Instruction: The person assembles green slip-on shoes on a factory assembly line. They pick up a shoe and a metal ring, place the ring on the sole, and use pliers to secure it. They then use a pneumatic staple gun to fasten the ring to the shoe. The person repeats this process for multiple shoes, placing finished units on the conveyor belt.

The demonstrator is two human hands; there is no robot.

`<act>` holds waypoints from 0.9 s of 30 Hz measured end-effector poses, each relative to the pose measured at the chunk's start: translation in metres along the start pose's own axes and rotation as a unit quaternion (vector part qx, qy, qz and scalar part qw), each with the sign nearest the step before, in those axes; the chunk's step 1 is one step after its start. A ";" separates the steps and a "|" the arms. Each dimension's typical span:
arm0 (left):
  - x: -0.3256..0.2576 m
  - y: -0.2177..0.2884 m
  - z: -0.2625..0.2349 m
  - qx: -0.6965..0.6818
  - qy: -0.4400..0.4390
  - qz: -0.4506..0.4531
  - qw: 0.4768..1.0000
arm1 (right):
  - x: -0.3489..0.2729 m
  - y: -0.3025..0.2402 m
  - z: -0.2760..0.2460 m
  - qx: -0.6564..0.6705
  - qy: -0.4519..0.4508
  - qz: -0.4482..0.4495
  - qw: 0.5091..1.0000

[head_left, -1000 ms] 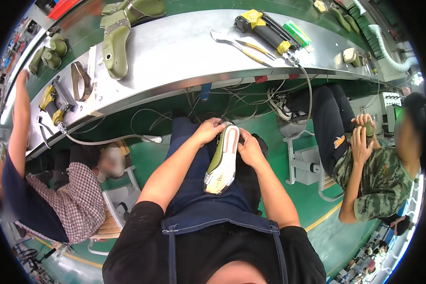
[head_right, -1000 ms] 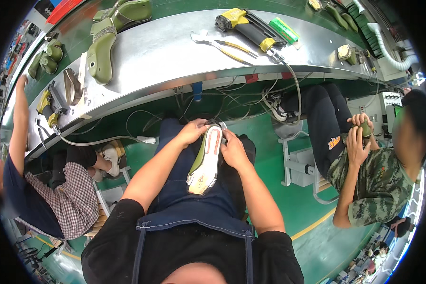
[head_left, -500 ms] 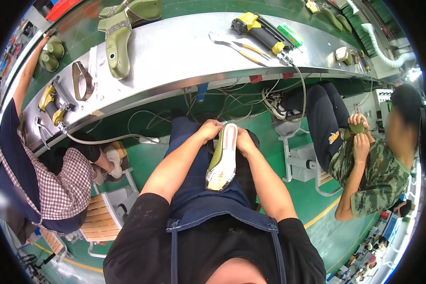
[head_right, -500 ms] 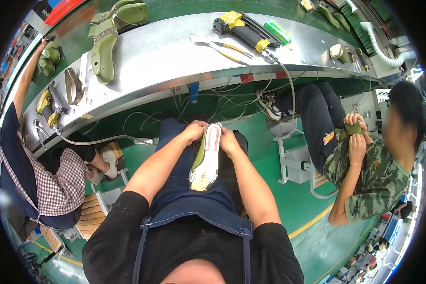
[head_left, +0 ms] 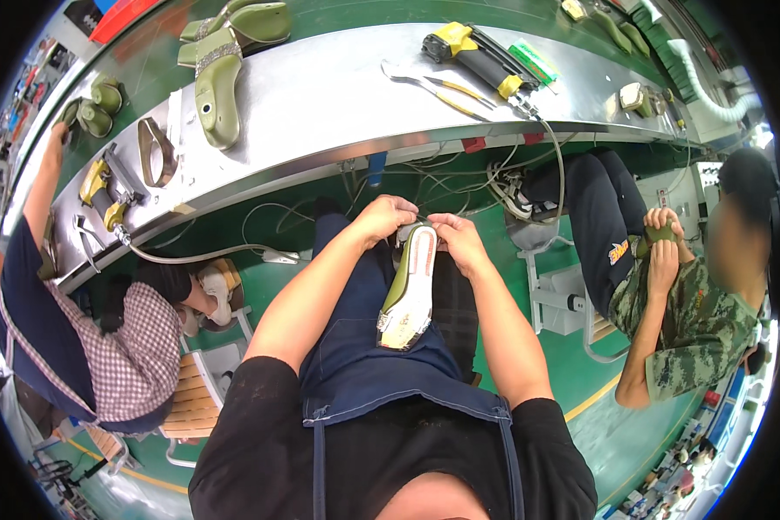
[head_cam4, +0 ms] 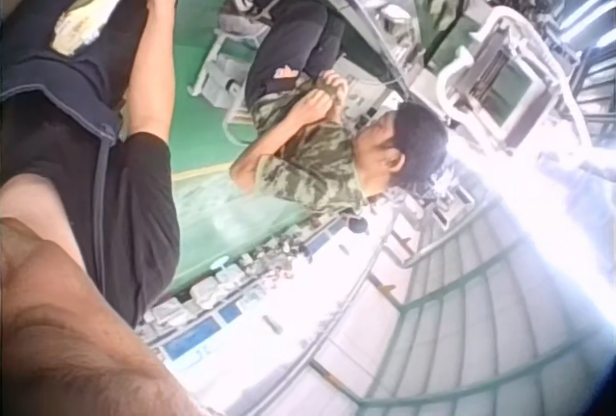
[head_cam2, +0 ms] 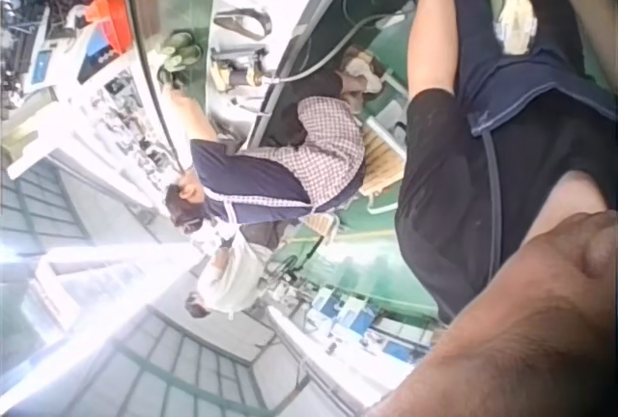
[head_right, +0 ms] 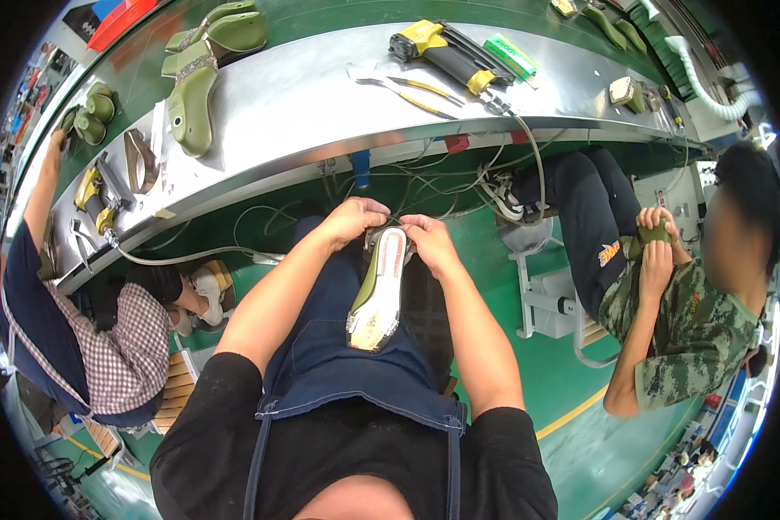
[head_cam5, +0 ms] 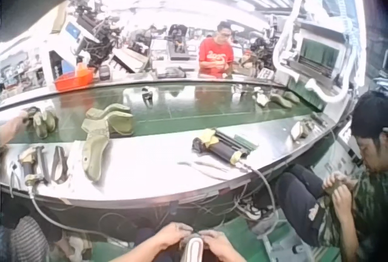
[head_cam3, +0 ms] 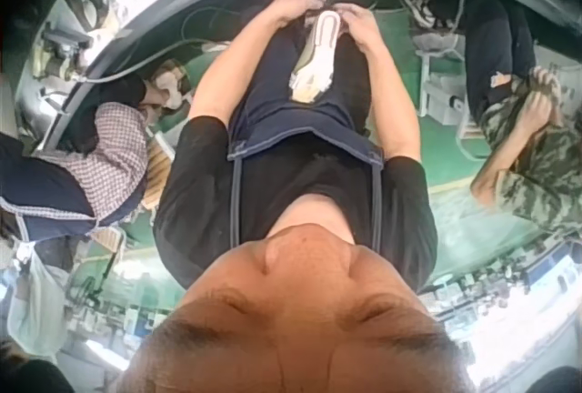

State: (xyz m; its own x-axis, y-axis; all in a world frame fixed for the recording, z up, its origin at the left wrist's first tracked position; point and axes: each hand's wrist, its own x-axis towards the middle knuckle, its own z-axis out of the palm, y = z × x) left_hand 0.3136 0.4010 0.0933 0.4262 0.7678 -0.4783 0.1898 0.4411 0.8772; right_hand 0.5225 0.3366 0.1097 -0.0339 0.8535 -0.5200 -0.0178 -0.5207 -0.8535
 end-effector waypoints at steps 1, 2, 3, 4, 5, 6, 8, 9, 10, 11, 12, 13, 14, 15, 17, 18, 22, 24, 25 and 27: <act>-0.004 -0.001 0.003 0.021 -0.014 0.024 0.999 | -0.008 -0.007 0.000 -0.027 -0.001 -0.024 0.999; -0.012 0.003 0.010 0.034 0.000 0.043 0.999 | -0.015 -0.006 -0.003 -0.020 -0.006 -0.039 0.999; -0.021 0.006 0.017 0.046 0.014 0.062 0.997 | -0.023 -0.004 -0.004 -0.037 0.005 -0.056 0.998; -0.038 0.026 0.020 0.087 0.012 0.045 0.995 | -0.031 -0.003 -0.004 -0.054 0.014 -0.074 0.996; -0.040 0.017 0.021 0.112 0.026 0.087 0.990 | -0.039 0.000 -0.003 -0.071 0.023 -0.091 0.993; -0.038 0.003 0.022 0.137 0.040 0.129 0.981 | -0.046 0.002 0.001 -0.046 0.022 -0.118 0.992; -0.049 0.004 0.028 0.148 0.057 0.174 0.972 | -0.044 0.011 0.003 -0.082 0.057 -0.137 0.986; -0.050 0.005 0.029 0.134 0.063 0.171 0.974 | -0.043 0.015 0.003 -0.100 0.074 -0.146 0.981; -0.051 0.003 0.030 0.119 0.069 0.166 0.977 | -0.043 0.010 0.004 -0.134 0.084 -0.155 0.975; -0.052 0.001 0.031 0.103 0.076 0.161 0.979 | -0.041 0.006 0.004 -0.156 0.084 -0.155 0.972; -0.051 -0.001 0.032 0.097 0.094 0.191 0.972 | -0.038 0.001 0.003 -0.177 0.084 -0.154 0.968; -0.052 0.001 0.034 0.131 0.107 0.204 0.964 | -0.038 -0.005 0.004 -0.200 0.082 -0.154 0.964; -0.055 0.003 0.035 0.165 0.120 0.217 0.955 | -0.048 -0.015 0.008 -0.227 0.084 -0.137 0.960; -0.058 0.005 0.037 0.198 0.133 0.230 0.944 | -0.050 -0.013 0.008 -0.219 0.084 -0.145 0.961; -0.062 0.012 0.038 0.220 0.144 0.256 0.930 | -0.053 -0.007 0.009 -0.197 0.086 -0.158 0.964; -0.064 0.016 0.041 0.229 0.143 0.259 0.928 | -0.055 -0.007 0.008 -0.200 0.089 -0.162 0.962; -0.057 0.015 0.040 0.271 0.132 0.284 0.910 | -0.062 -0.012 0.009 -0.209 0.097 -0.132 0.964; -0.052 0.018 0.038 0.284 0.115 0.284 0.909 | -0.064 -0.011 0.009 -0.205 0.087 -0.133 0.966; -0.051 0.020 0.035 0.283 0.099 0.272 0.914 | -0.063 -0.011 0.010 -0.226 0.096 -0.162 0.956; -0.051 0.024 0.032 0.276 0.079 0.255 0.924 | -0.063 -0.015 0.011 -0.265 0.112 -0.219 0.932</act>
State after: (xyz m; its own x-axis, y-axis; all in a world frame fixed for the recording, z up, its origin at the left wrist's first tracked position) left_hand 0.3245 0.3578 0.1395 0.4588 0.8876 0.0400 0.4403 -0.2662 0.8574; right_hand 0.5140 0.2900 0.1559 0.0706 0.9957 -0.0602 0.5175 -0.0881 -0.8511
